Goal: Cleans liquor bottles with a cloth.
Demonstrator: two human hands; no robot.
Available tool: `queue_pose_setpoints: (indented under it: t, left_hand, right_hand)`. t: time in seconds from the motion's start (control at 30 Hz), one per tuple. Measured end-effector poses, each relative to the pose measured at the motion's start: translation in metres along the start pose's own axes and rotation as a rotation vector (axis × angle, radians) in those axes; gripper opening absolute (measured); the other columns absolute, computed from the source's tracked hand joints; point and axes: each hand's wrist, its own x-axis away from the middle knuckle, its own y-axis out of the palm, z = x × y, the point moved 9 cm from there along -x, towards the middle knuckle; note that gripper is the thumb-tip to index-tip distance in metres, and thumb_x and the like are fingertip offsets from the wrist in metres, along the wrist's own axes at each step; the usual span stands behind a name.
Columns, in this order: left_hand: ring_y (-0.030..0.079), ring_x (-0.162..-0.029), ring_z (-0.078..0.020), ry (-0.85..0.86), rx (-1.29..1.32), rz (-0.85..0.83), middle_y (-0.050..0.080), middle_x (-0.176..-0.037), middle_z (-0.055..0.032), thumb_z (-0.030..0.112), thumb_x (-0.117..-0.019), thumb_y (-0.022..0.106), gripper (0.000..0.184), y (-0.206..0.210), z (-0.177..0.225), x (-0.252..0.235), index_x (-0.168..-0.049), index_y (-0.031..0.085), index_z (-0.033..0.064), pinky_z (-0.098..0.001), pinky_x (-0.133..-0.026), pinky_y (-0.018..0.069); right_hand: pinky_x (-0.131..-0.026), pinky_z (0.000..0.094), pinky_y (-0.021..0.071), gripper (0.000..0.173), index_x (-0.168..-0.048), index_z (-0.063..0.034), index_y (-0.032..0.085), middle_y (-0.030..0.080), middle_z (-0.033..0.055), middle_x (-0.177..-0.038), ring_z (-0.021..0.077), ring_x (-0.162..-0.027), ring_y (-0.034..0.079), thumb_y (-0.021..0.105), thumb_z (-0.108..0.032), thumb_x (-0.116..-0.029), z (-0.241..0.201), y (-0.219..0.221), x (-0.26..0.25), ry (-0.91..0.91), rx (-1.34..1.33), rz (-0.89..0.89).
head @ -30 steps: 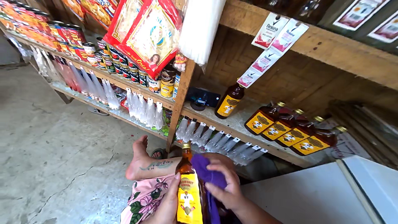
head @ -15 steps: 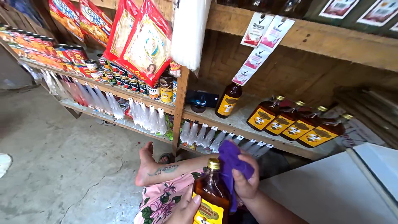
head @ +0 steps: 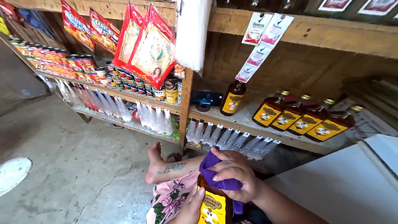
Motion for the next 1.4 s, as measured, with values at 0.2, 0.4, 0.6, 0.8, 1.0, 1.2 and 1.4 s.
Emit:
queue_pose_setpoints:
  t: [0.2,0.4,0.6,0.8,1.0,1.2,1.4]
  left_hand:
    - [0.069,-0.107,-0.0096,-0.033,0.010,0.081,0.070,-0.117,0.0008,0.064,-0.0967,0.050,0.075,-0.008,-0.003,0.000,-0.143,0.038,0.0070,-0.0331,-0.097,0.0566]
    - [0.068,-0.109,-0.0094,-0.023,0.009,0.087,0.070,-0.118,0.0004,0.063,-0.0980,0.050,0.072,-0.010,-0.004,0.000,-0.143,0.041,0.0072,-0.0324,-0.098,0.0562]
    - [0.068,-0.108,-0.0097,-0.053,0.002,0.086,0.070,-0.117,-0.0005,0.068,-0.0944,0.052,0.080,-0.009,-0.008,-0.001,-0.144,0.039,0.0058,-0.0327,-0.098,0.0562]
    - [0.069,-0.106,-0.0101,-0.078,0.007,0.098,0.070,-0.116,-0.0012,0.068,-0.0933,0.053,0.083,-0.008,-0.008,-0.001,-0.144,0.037,0.0050,-0.0326,-0.096,0.0571]
    - [0.070,-0.103,-0.0100,-0.116,0.002,0.147,0.071,-0.113,-0.0015,0.069,-0.0933,0.053,0.084,-0.010,-0.009,0.000,-0.143,0.037,0.0041,-0.0313,-0.094,0.0581]
    - [0.071,-0.101,-0.0108,-0.133,0.016,0.165,0.071,-0.112,-0.0025,0.068,-0.0944,0.053,0.081,-0.012,-0.010,0.000,-0.142,0.038,0.0037,-0.0319,-0.092,0.0587]
    - [0.070,-0.103,-0.0097,-0.120,0.017,0.159,0.070,-0.114,-0.0014,0.057,-0.1034,0.043,0.068,-0.010,-0.007,-0.001,-0.144,0.034,0.0034,-0.0318,-0.093,0.0580]
  right_hand:
    - [-0.116,0.0508,0.0428,0.023,-0.121,-0.0128,0.063,0.072,0.0079,-0.115,0.0251,-0.126,0.063,0.058,-0.025,-0.1017,-0.005,0.005,0.006,-0.015,-0.008,-0.021]
    - [-0.105,0.0446,0.0530,0.020,-0.115,-0.0091,0.065,0.072,0.0103,-0.108,0.0248,-0.115,0.068,0.061,-0.020,-0.0984,-0.012,0.006,0.008,-0.072,-0.135,-0.038]
    - [-0.100,0.0402,0.0537,0.019,-0.110,-0.0066,0.065,0.072,0.0112,-0.105,0.0222,-0.107,0.069,0.062,-0.021,-0.0983,-0.010,0.002,0.010,-0.065,-0.348,-0.045]
    - [-0.091,0.0353,0.0532,0.022,-0.106,-0.0067,0.066,0.069,0.0078,-0.095,0.0171,-0.094,0.067,0.060,-0.026,-0.0989,-0.013,0.000,0.010,-0.064,-0.459,-0.040]
    - [-0.091,0.0352,0.0514,0.020,-0.106,-0.0058,0.065,0.066,0.0088,-0.093,0.0177,-0.093,0.064,0.060,-0.024,-0.0984,-0.012,0.002,0.009,-0.072,-0.444,-0.037]
    - [-0.091,0.0333,0.0510,0.020,-0.106,-0.0054,0.065,0.066,0.0083,-0.094,0.0166,-0.094,0.064,0.060,-0.023,-0.0979,-0.011,0.002,0.008,-0.054,-0.406,-0.025]
    - [-0.090,0.0337,0.0512,0.020,-0.106,-0.0047,0.065,0.066,0.0093,-0.094,0.0174,-0.093,0.064,0.061,-0.022,-0.0975,-0.012,0.002,0.008,-0.067,-0.393,-0.035]
